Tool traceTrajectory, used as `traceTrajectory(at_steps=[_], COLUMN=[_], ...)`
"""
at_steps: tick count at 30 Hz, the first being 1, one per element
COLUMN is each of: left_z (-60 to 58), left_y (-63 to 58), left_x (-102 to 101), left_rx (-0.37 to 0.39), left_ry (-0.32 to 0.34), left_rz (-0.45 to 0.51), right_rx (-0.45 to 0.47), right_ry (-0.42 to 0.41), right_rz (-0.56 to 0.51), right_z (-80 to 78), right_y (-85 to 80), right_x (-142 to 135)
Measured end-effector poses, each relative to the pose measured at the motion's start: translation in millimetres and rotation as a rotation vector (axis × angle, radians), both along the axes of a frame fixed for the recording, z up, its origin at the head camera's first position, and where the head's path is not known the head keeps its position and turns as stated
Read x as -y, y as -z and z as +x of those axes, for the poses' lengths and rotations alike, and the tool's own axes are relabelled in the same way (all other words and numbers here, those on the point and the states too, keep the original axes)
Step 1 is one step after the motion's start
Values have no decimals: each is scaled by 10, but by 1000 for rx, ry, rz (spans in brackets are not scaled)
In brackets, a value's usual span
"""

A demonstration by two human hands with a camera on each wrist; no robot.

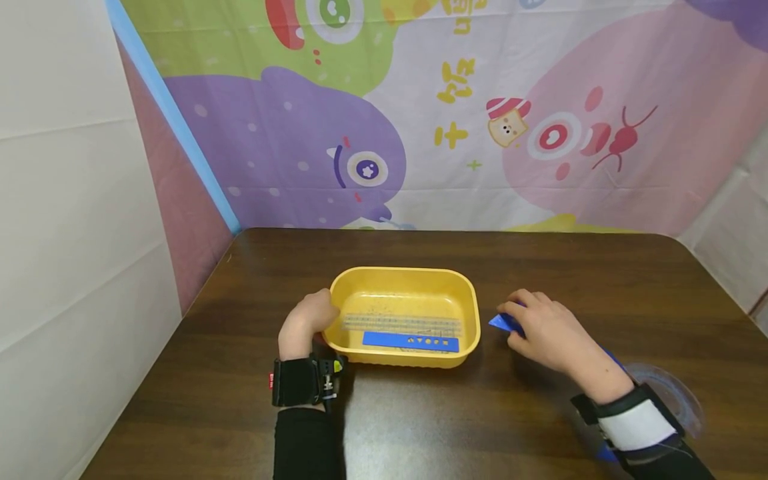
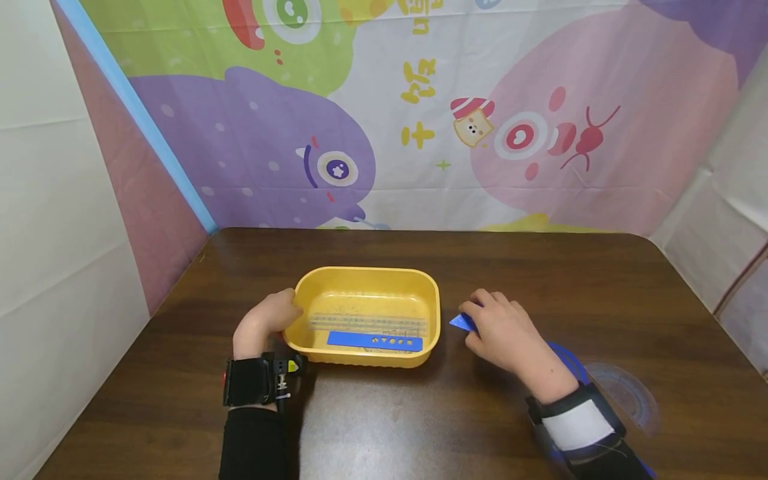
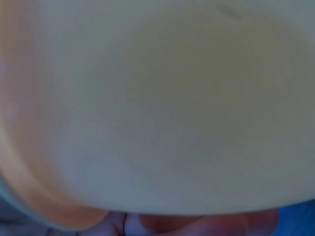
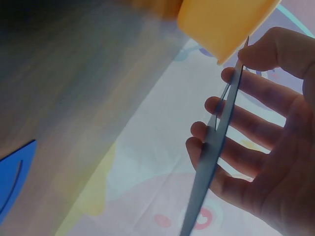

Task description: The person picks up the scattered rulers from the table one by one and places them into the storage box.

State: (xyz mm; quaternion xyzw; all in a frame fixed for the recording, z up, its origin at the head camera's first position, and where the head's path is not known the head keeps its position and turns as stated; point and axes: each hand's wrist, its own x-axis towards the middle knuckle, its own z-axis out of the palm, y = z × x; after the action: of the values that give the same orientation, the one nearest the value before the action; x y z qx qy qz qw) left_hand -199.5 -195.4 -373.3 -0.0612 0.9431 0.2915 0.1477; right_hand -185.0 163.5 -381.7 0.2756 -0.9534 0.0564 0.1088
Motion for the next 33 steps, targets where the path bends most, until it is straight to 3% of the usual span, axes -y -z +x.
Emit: traceTrajectory(at_steps=[11,18,33], left_z=[2,-3,-8], left_y=[12,25,27], left_x=[9,18,15], left_rx=[-8,-13,-20], left_ry=[3,4,13], left_rz=[-6,-3,8], right_rx=[-43,-101,-58], right_ry=[-10,-67,-107], right_rz=[-35,-57,9], right_z=[-51,-86,-38], right_y=[-137,-275,-310], right_x=[137,326,623])
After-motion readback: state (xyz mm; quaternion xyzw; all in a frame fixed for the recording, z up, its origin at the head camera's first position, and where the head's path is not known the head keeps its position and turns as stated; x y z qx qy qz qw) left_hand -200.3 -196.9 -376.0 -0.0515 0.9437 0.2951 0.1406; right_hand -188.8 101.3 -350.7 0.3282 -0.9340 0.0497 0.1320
